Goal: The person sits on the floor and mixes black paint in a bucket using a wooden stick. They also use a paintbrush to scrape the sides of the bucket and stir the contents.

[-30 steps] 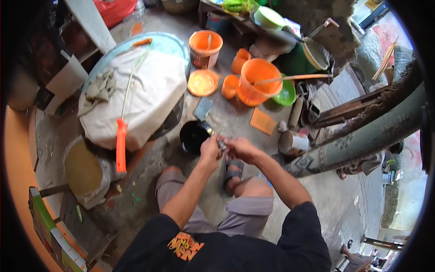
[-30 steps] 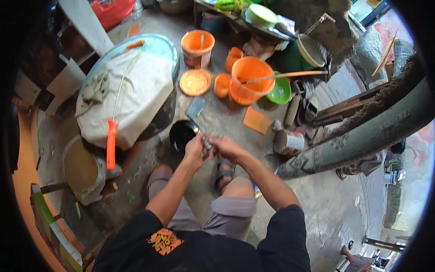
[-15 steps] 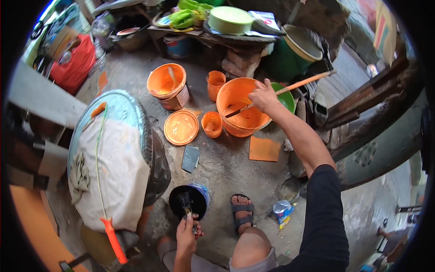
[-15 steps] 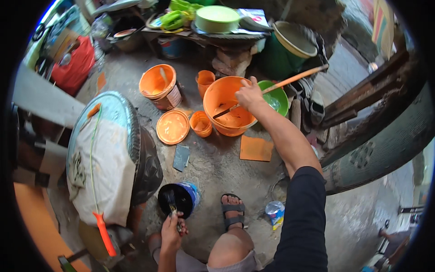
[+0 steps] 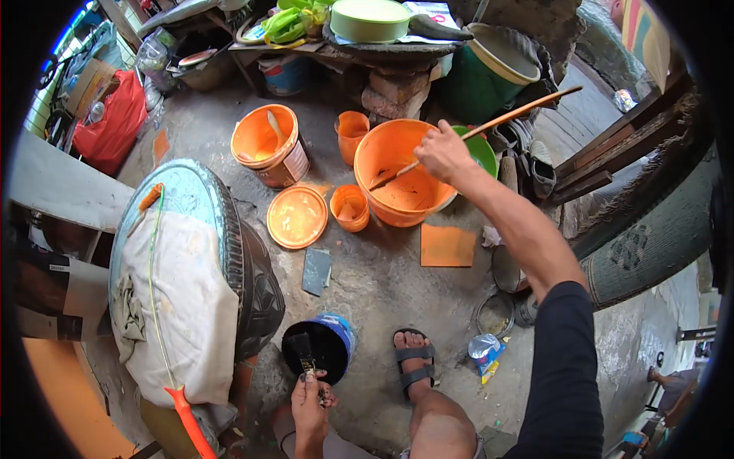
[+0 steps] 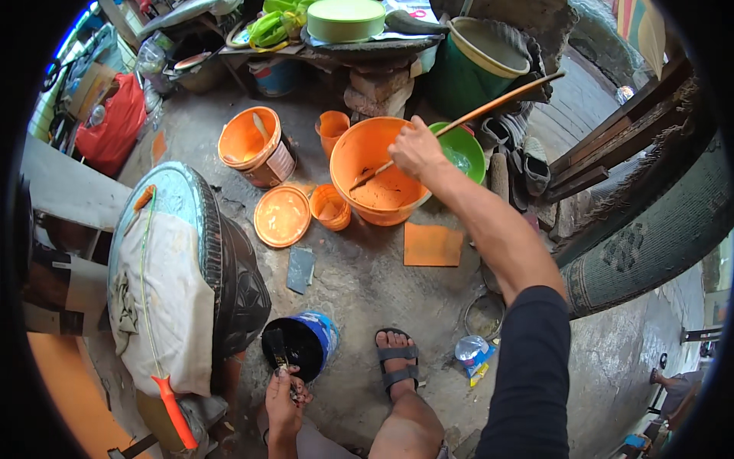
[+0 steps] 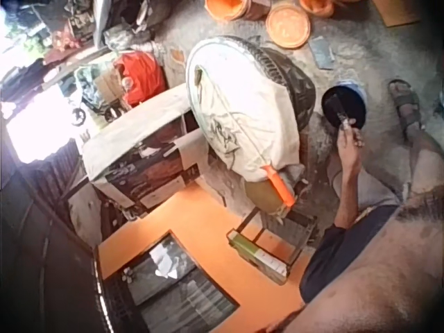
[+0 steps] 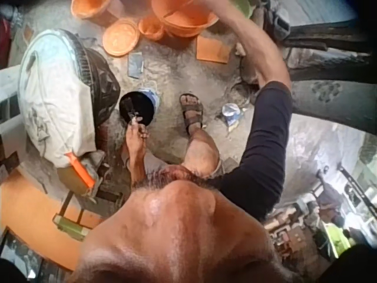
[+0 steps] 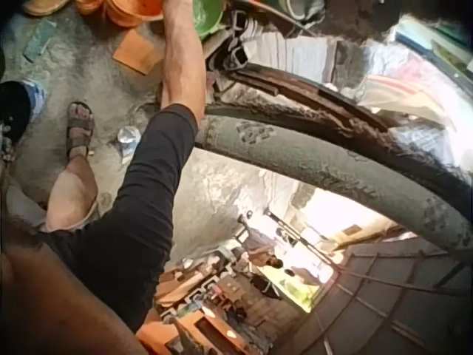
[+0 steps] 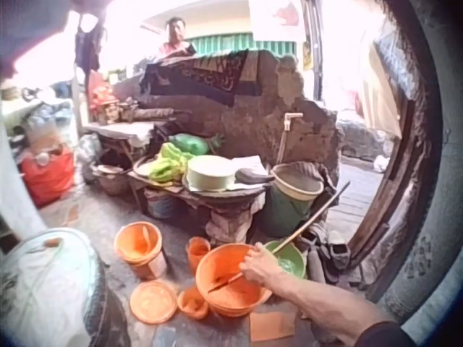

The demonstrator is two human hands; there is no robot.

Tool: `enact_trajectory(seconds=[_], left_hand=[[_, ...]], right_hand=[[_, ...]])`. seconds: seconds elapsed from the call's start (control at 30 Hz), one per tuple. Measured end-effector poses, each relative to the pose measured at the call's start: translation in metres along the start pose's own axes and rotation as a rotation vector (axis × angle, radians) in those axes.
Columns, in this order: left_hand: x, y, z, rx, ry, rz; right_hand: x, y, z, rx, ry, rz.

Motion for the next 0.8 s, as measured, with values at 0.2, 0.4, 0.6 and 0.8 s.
enact_trajectory(seconds=[0.2, 0.4, 0.6, 0.8], left_hand=[[-0.005, 0.006, -0.01, 0.006, 0.003, -0.013], [-0.004, 0.01, -0.025, -0.006, -0.088, 0.036], [0.002, 0.006, -0.024, -0.066, -0.109, 0.051], [0.009, 0.007, -0.038, -0.064, -0.079, 0.107]], right_hand=[[0.026, 0.052, -0.045, 0.029, -0.137, 0.078], [0.033, 0.145, -0.075, -0.118, -0.533, 0.321], [-0.006, 0.216, -0.107, -0.41, -1.338, 0.328], [-0.086, 0.262, -0.078, -0.516, -1.829, 0.328]])
Point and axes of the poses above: each hand's wrist, its own y-axis away from the middle knuckle, its own z-axis out of the palm, x = y × z, the point moved 2 cm from there along -y, towards the middle knuckle, and after that the axes turned 12 degrees about y, right-handed, at the moved point
